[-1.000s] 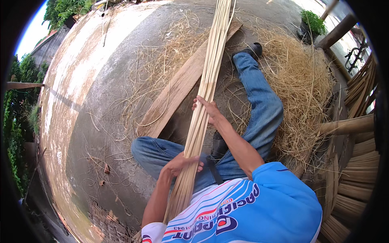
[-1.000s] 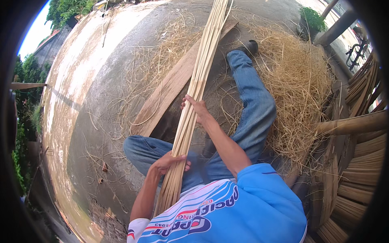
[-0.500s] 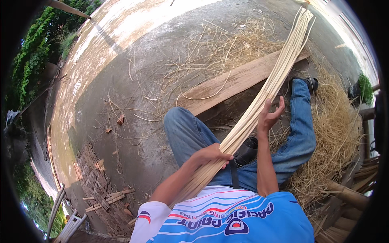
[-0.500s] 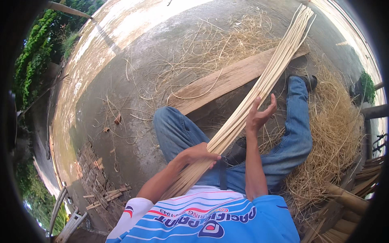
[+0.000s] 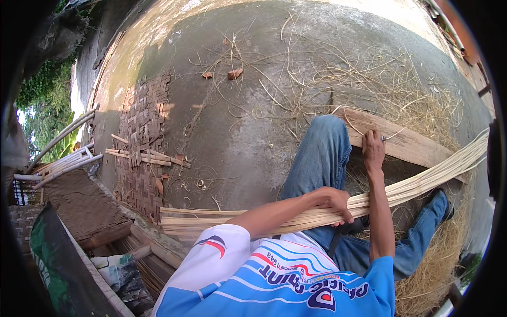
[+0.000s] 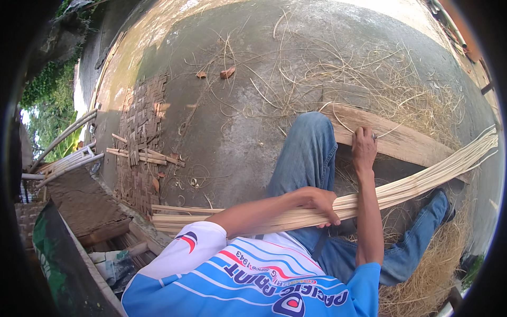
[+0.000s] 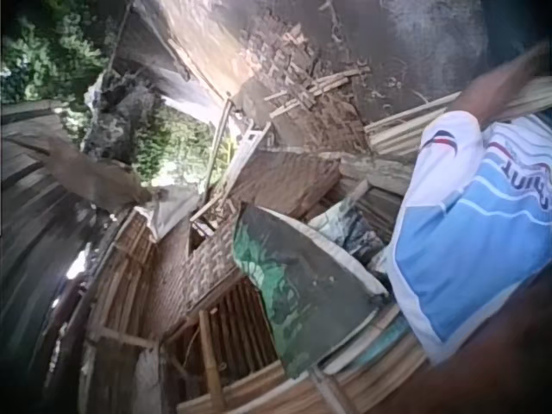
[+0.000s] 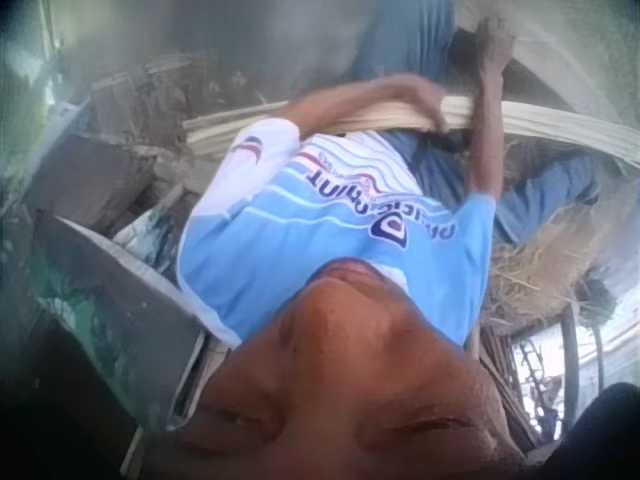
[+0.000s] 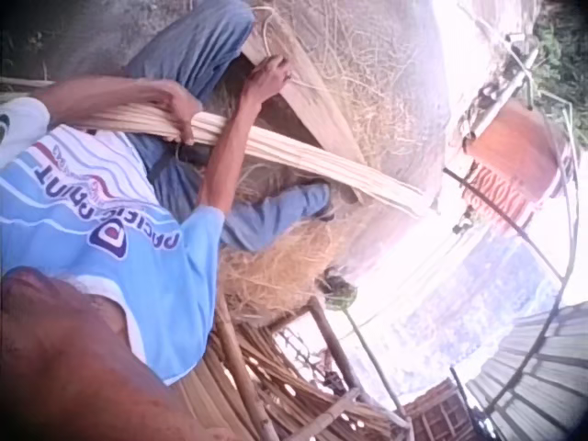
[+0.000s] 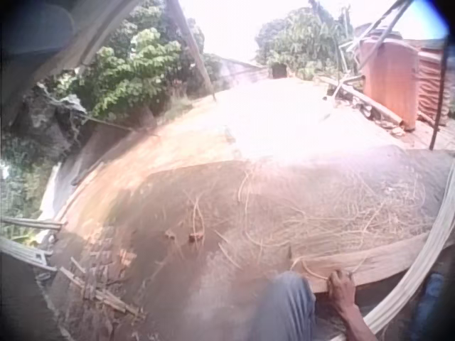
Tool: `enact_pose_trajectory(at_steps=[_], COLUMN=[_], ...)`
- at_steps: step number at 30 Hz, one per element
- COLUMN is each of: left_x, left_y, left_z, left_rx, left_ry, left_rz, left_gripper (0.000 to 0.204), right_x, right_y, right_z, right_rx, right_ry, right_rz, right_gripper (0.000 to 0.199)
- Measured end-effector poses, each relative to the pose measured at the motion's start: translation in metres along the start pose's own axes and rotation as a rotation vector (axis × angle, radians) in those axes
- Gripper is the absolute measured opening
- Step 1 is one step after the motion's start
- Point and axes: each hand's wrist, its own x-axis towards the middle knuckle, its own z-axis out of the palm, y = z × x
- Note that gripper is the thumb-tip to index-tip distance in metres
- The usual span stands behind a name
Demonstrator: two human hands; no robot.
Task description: The person sits on a concrete floor and gathers long bamboo strips, aligns them into a bundle, and ties them together with a thin strip. The person then stands and carries the bundle to another area.
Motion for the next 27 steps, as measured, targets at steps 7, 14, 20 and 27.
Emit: enact_pose_trajectory(at_steps=[7, 14, 20, 27], left_x=[-0.003, -0.001, 0.007, 0.003], left_y=[-0.002, 0.009, 0.018, 0.014], left_z=[-0.003, -0.001, 0.006, 0.005], left_rx=[0.006, 0.005, 0.137, 0.056], left_ry=[0.001, -0.021, 0.017, 0.025], left_rz=[0.007, 0.026, -0.051, -0.085], left_gripper=[0.029, 0.031, 0.035, 0.034], right_x=[-0.015, -0.097, -0.241, -0.329], right_y=[-0.006, 0.032, 0.122, 0.107], right_z=[-0.035, -0.145, -0.234, -0.268], right_rx=[0.222, 0.509, 0.746, 0.178], right_ry=[0.207, 0.703, 1.406, 1.315], right_rz=[0.107, 0.377, 0.847, 0.984], right_gripper=[0.015, 0.014, 0.019, 0.027])
